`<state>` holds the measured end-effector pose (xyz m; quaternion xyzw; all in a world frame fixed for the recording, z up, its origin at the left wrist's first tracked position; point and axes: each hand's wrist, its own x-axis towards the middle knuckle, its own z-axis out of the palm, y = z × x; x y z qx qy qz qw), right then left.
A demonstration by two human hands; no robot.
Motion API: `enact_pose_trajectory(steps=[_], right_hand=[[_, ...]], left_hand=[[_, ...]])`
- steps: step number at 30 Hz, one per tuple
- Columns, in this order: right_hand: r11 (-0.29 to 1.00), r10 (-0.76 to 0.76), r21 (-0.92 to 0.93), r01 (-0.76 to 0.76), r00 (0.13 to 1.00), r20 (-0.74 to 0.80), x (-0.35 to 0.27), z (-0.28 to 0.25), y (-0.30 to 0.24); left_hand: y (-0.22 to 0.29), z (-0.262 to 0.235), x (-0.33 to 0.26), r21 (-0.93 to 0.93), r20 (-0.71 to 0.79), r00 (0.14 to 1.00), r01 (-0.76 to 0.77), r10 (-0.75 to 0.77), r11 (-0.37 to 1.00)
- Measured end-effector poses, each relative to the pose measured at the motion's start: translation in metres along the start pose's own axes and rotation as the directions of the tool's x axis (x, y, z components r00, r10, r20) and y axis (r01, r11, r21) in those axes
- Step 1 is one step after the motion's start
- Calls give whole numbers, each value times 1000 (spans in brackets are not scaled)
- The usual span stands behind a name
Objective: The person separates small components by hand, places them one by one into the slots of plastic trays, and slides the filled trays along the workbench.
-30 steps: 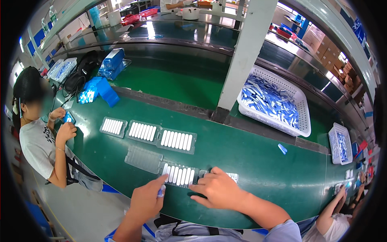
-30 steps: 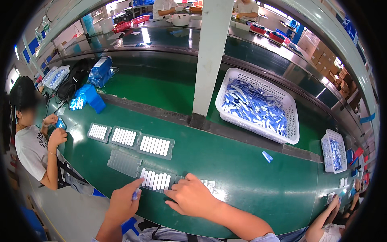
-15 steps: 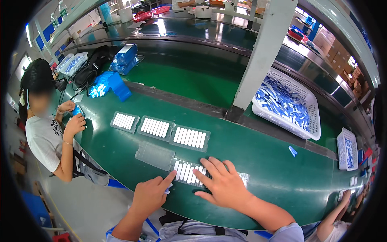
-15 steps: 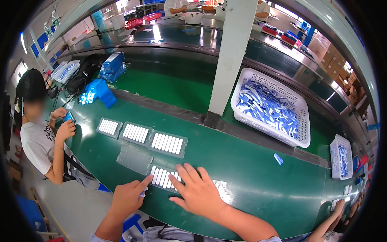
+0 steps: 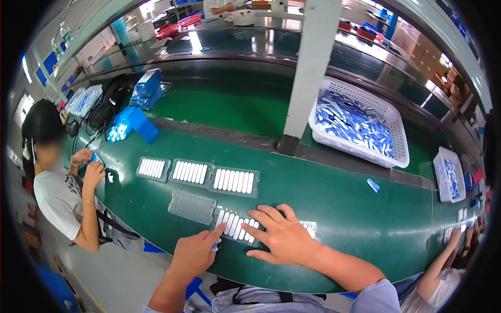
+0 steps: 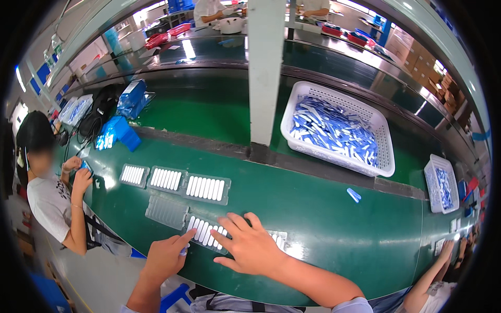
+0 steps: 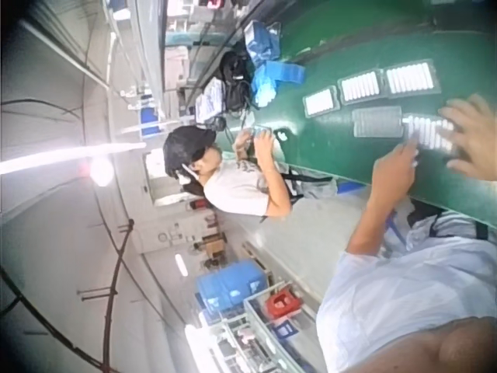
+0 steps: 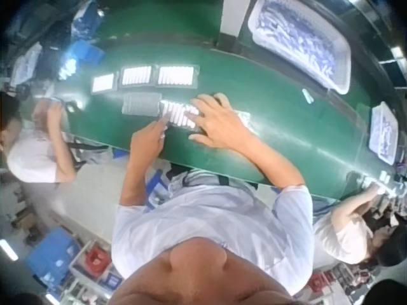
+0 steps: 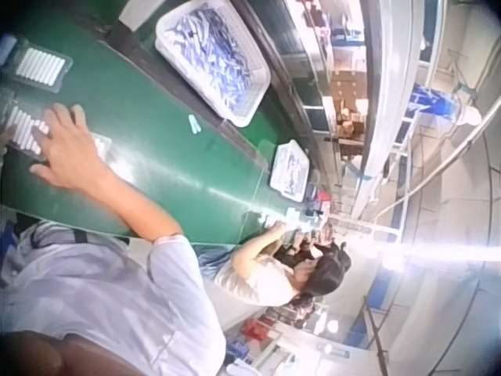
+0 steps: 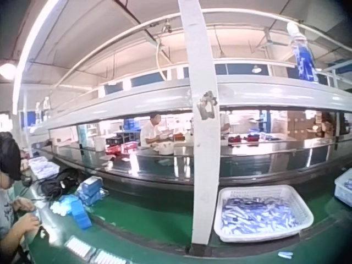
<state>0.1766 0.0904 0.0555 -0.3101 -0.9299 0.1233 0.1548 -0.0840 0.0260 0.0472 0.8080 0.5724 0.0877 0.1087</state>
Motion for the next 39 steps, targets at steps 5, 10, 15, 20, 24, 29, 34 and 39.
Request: enact_pose_trajectory(steps=[5, 10, 15, 20, 24, 29, 34, 39], right_hand=[[999, 33, -14, -34, 998, -50, -2, 1, -3], [1000, 6, -14, -6, 999, -32, -2, 3, -1], [1000, -15, 22, 15, 1000, -7, -5, 0, 4], [997, 36, 75, -31, 997, -69, -11, -26, 17], [992, 123, 24, -123, 992, -32, -23, -58, 23], [976, 217, -35, -215, 976, 34, -35, -77, 15], [977, 211, -32, -209, 972, 99, -39, -75, 13], [993, 37, 107, -46, 996, 84, -25, -55, 20]], left_hand=[[-4, 13, -4, -205, -190, 980, 24, -64, 978], [-7, 24, -5, -350, -421, 898, -29, -130, 936], [6, 16, -7, -186, -292, 956, -96, 38, 978], [30, 1, 3, -20, -69, 993, -98, 96, 995], [33, -4, 13, 44, -52, 995, -81, 84, 996], [30, -4, 16, 41, 23, 999, -44, 43, 998], [32, -9, 3, -86, 37, 998, -48, 52, 995], [34, -20, 5, -375, 215, 976, 105, -23, 921]])
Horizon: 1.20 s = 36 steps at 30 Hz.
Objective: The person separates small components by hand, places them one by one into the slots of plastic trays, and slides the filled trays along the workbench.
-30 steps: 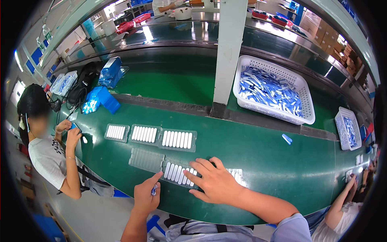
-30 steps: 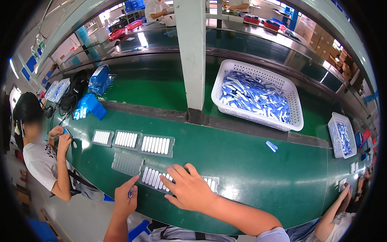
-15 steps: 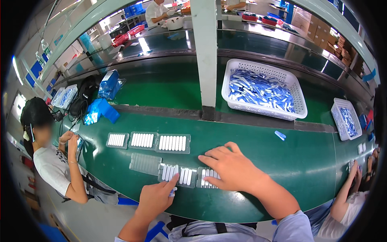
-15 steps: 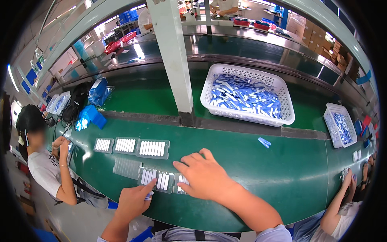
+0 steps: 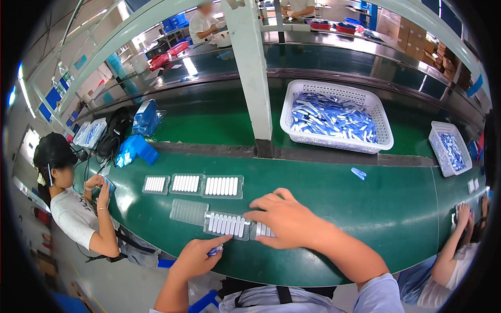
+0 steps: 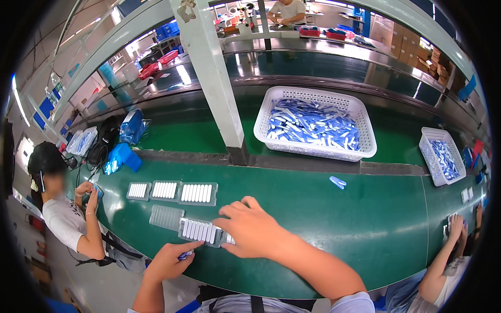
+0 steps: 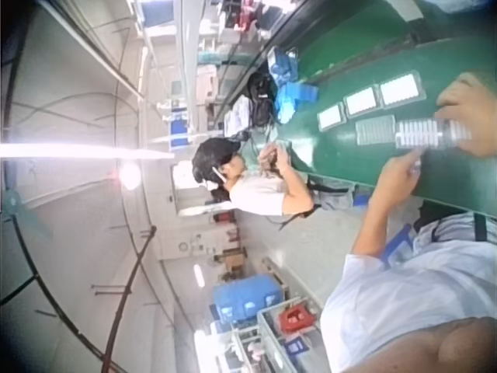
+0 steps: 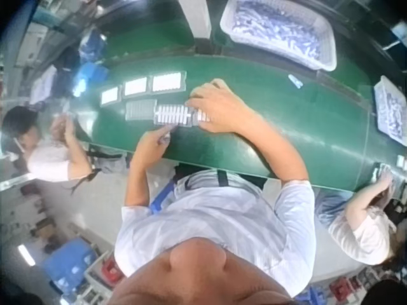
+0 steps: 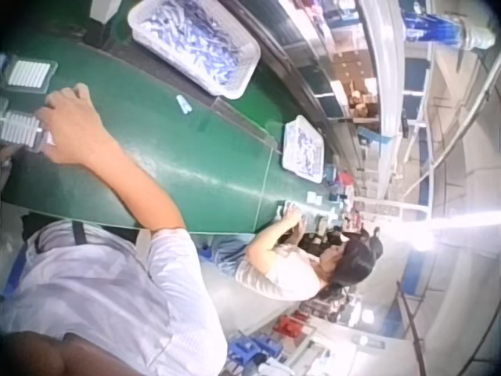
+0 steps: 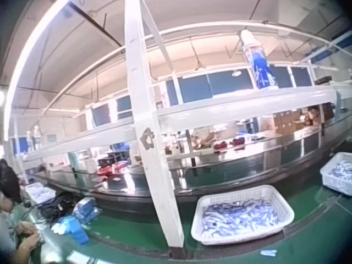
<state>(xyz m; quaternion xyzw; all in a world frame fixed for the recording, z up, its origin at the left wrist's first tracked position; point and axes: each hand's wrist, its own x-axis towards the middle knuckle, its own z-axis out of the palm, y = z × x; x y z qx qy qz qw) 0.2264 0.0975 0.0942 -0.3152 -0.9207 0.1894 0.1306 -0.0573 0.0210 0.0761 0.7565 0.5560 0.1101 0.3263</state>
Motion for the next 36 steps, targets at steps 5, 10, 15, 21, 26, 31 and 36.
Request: enact_pose_trajectory(steps=[5, 10, 15, 21, 26, 31, 36], right_hand=[[992, -104, -85, 94, 987, -125, 12, 49, -8], [990, -129, -76, 123, 988, -82, 11, 50, -7], [995, -77, -71, 69, 990, -115, 9, 36, -7], [893, 304, -366, -261, 951, 63, 0, 23, -21], [881, 353, -376, -287, 928, 119, -6, 16, -17], [832, 457, -405, -378, 882, 116, -30, 10, -5], [903, 364, -271, -332, 928, 75, -67, -5, 4]], left_hand=[[3, 5, -1, -77, -200, 978, -73, 56, 994], [-6, 7, -11, -99, -312, 949, -75, 40, 992], [-19, 13, -18, -142, -426, 899, 43, -100, 989], [-33, 23, -6, 220, -546, 835, 62, 70, 974], [-33, 19, 5, 205, -524, 851, 82, 39, 975], [-24, 12, 20, 145, -439, 890, 203, -121, 968], [-15, 16, 35, 118, -438, 893, 176, -108, 977]])
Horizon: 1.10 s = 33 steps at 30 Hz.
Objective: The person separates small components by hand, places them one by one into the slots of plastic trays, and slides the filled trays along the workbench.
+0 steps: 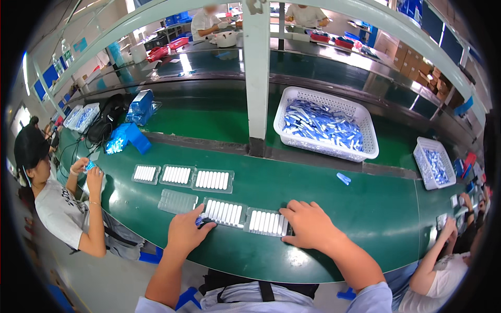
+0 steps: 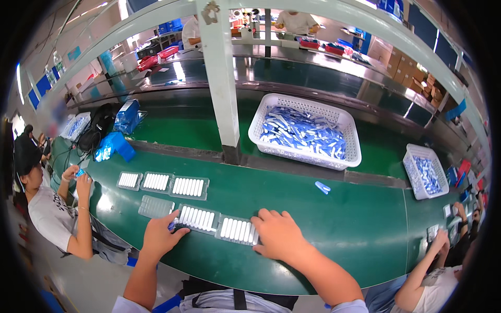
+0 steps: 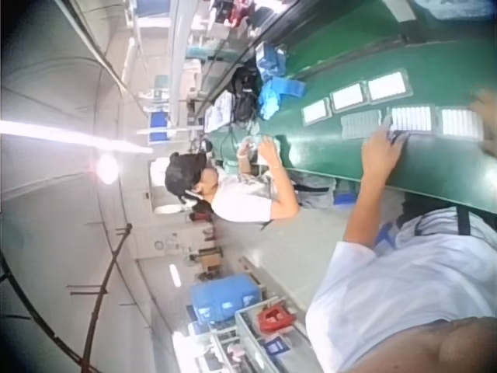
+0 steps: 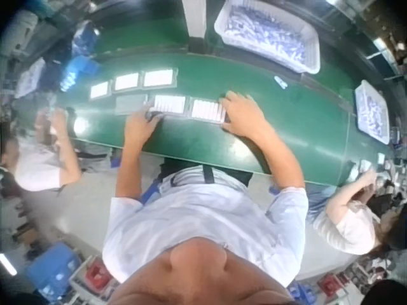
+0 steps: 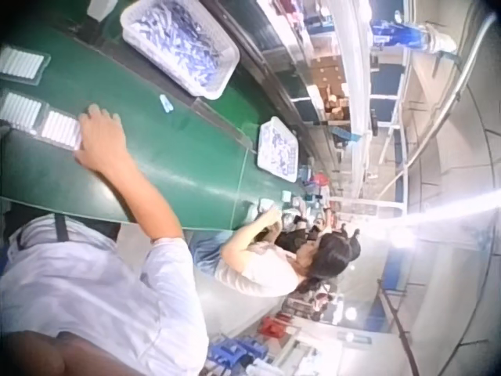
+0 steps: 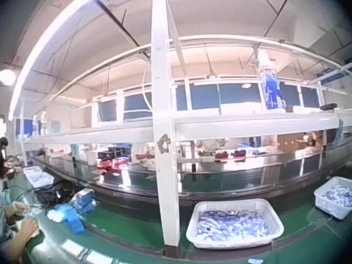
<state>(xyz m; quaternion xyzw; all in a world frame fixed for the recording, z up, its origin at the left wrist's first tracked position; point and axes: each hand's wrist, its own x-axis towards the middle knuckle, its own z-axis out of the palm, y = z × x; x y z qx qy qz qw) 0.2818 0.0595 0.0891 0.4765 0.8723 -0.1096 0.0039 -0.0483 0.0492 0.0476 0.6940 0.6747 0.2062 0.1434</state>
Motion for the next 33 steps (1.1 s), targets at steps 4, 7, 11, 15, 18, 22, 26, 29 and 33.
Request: enact_pose_trajectory(steps=[4, 7, 11, 15, 18, 22, 26, 29, 33], right_hand=[[987, 43, 161, -25, 993, -111, -19, 2, 24], [969, 164, 202, -141, 981, -101, -39, -10, 29], [904, 323, 320, -283, 943, -81, -46, -15, 39], [873, 314, 449, -190, 924, -219, -34, 2, 76], [848, 324, 496, -186, 923, -208, -22, 7, 83], [824, 365, 525, -212, 908, -206, -13, 17, 92], [827, 326, 527, -194, 930, -169, 17, 15, 89], [829, 282, 540, -144, 942, -183, 42, 19, 86], [846, 196, 529, -66, 961, -194, 81, 17, 54]], left_hand=[[16, 18, 12, 38, 19, 988, -151, 150, 988], [47, 25, 28, 9, 118, 980, -165, 163, 986], [67, 44, 52, 6, 146, 953, -271, 267, 963], [74, 48, 69, 28, 146, 939, -318, 311, 948], [59, 21, 55, -1, 111, 960, -260, 258, 966], [-9, -21, 40, -23, -15, 1000, 28, -28, 999], [-93, -41, 14, -35, -285, 932, 221, -222, 975], [-106, -56, 3, -88, -73, 971, 221, -228, 971], [-114, -48, -3, -159, -113, 977, 165, -183, 974]])
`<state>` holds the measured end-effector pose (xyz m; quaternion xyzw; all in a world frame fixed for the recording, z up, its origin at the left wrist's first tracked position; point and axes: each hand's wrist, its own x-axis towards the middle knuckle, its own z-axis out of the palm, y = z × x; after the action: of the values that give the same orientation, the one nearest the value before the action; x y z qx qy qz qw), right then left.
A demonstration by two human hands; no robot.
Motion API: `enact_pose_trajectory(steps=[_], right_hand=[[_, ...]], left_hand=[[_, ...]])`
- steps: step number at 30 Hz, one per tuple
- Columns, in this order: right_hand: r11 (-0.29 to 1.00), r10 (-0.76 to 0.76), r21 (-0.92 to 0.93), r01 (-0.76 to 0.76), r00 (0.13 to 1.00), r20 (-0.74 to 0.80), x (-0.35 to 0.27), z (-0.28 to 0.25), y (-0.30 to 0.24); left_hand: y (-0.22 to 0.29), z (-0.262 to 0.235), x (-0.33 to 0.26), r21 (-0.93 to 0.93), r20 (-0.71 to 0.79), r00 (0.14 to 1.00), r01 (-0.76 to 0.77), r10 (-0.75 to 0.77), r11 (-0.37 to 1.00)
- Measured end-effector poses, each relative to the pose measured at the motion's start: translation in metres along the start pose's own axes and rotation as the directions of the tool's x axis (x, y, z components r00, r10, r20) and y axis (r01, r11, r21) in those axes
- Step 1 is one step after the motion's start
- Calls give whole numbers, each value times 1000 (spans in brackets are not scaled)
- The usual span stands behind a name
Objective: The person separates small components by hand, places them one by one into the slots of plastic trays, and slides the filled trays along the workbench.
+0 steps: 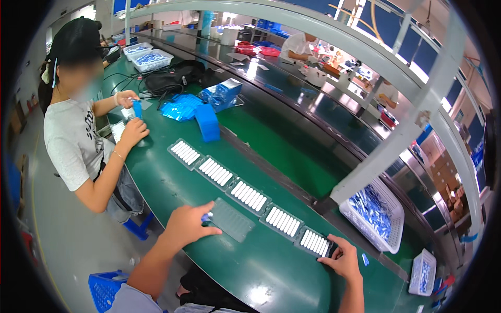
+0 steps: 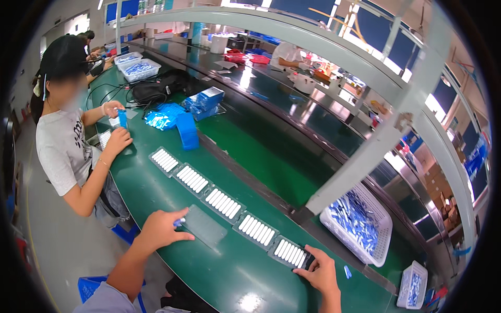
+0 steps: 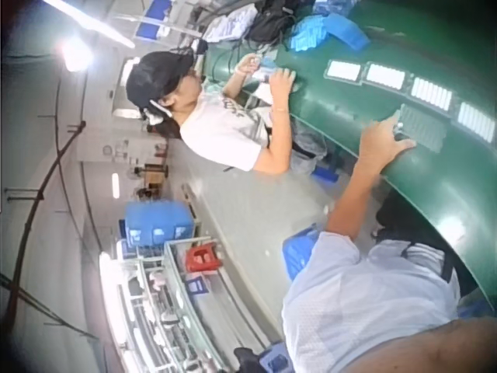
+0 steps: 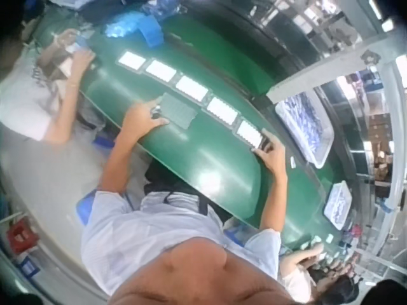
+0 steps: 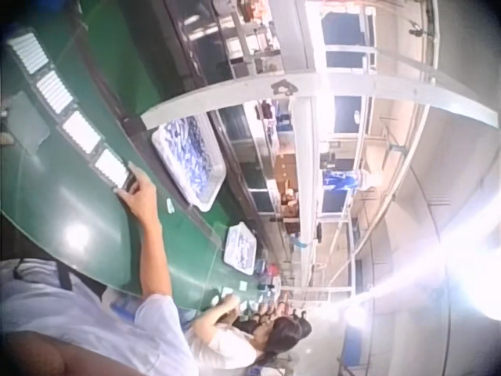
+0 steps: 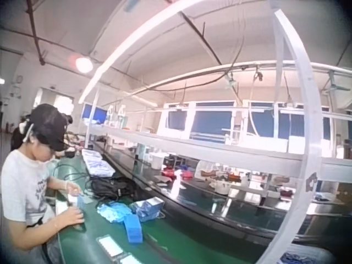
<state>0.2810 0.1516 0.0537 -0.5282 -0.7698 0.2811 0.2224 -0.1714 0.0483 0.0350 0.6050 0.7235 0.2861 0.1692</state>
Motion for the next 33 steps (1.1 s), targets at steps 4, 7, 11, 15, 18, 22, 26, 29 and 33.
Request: enact_pose_trajectory(steps=[4, 7, 11, 15, 18, 22, 26, 29, 33], right_hand=[[994, -105, -8, 105, 994, 13, 26, 22, -21], [989, -148, -28, 149, 989, 16, 43, 34, -32], [972, -218, -80, 220, 975, 29, 56, 44, -43], [963, -252, -93, 254, 967, 28, 66, 56, -53], [949, -303, -92, 302, 953, 4, 72, 65, -59], [929, -371, -61, 366, 919, -130, 69, 75, -44], [908, -415, -19, 419, 892, -181, 71, 74, -39], [901, -416, 34, 434, 882, -221, 71, 75, -29], [913, -355, 104, 394, 894, -273, 60, 74, -34]], left_hand=[[4, 6, -7, 0, 55, 990, -130, 130, 991], [8, 23, -9, -18, 50, 964, -259, 260, 966], [16, 43, -11, 34, -14, 887, -461, 461, 887], [15, 48, -16, 45, -46, 864, -500, 501, 865], [15, 52, -14, 92, 22, 850, -526, 526, 846], [21, 57, -7, 54, -59, 834, -547, 549, 836], [23, 58, -9, 76, -46, 845, -529, 533, 845], [26, 55, -14, 62, -32, 865, -498, 501, 865], [30, 54, -21, 96, -11, 876, -479, 482, 873]])
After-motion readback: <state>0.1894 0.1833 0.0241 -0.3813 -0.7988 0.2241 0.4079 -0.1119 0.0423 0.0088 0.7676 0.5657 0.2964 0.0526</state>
